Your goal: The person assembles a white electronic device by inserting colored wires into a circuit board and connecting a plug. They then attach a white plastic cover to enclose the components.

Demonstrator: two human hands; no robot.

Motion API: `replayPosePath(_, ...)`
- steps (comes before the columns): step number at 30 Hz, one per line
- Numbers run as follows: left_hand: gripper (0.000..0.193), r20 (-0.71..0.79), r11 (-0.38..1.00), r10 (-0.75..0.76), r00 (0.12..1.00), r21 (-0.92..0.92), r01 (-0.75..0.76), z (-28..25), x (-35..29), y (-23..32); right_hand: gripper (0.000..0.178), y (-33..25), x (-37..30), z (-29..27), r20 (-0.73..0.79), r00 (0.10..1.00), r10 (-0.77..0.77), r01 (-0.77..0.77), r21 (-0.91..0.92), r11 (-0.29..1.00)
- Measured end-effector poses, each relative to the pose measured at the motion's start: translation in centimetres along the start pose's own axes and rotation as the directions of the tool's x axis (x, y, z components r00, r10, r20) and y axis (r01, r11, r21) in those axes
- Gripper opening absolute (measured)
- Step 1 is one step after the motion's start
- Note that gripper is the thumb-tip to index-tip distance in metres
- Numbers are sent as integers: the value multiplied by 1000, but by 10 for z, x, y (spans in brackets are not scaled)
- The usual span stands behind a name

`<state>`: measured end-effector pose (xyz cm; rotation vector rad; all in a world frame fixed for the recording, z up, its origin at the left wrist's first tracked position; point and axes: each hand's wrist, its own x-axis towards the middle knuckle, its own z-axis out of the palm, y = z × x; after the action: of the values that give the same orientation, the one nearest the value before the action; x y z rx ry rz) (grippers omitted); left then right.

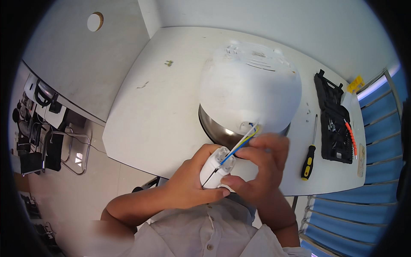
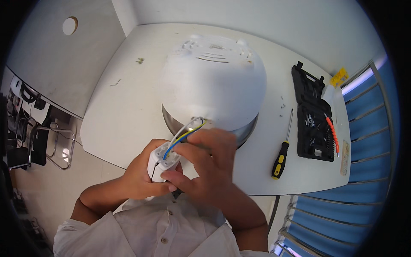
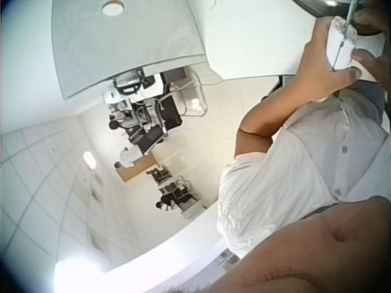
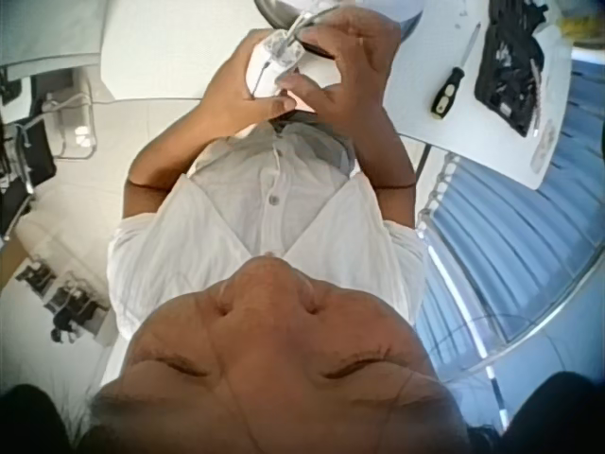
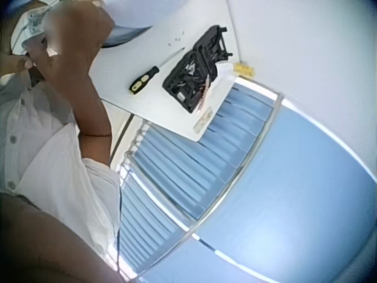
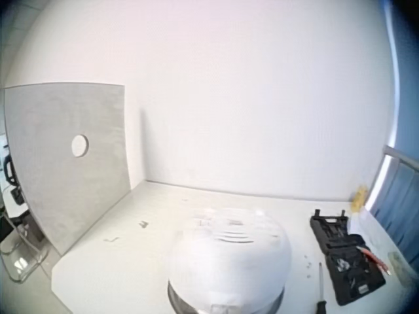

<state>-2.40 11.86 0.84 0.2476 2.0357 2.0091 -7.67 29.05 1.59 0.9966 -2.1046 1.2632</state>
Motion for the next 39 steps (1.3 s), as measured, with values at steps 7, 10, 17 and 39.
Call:
replayPosePath(7,66,75,960,-160,984,245,137,-11,-1,36,57,8,20,-26,202,946,-253,274,-87,958)
replayPosePath(10,69,139,946,-107,985,320,57,-8,-2,38,58,-4,32,-30,459,865,-202,275,-97,957)
replayPosePath(17,69,214,910,-22,977,408,-69,-9,-2,32,42,-15,51,-34,666,716,-207,447,-211,869)
replayPosePath(39,50,-38,972,-84,996,-222,73,-6,-11,35,43,-30,34,-31,133,948,-289,312,-216,925)
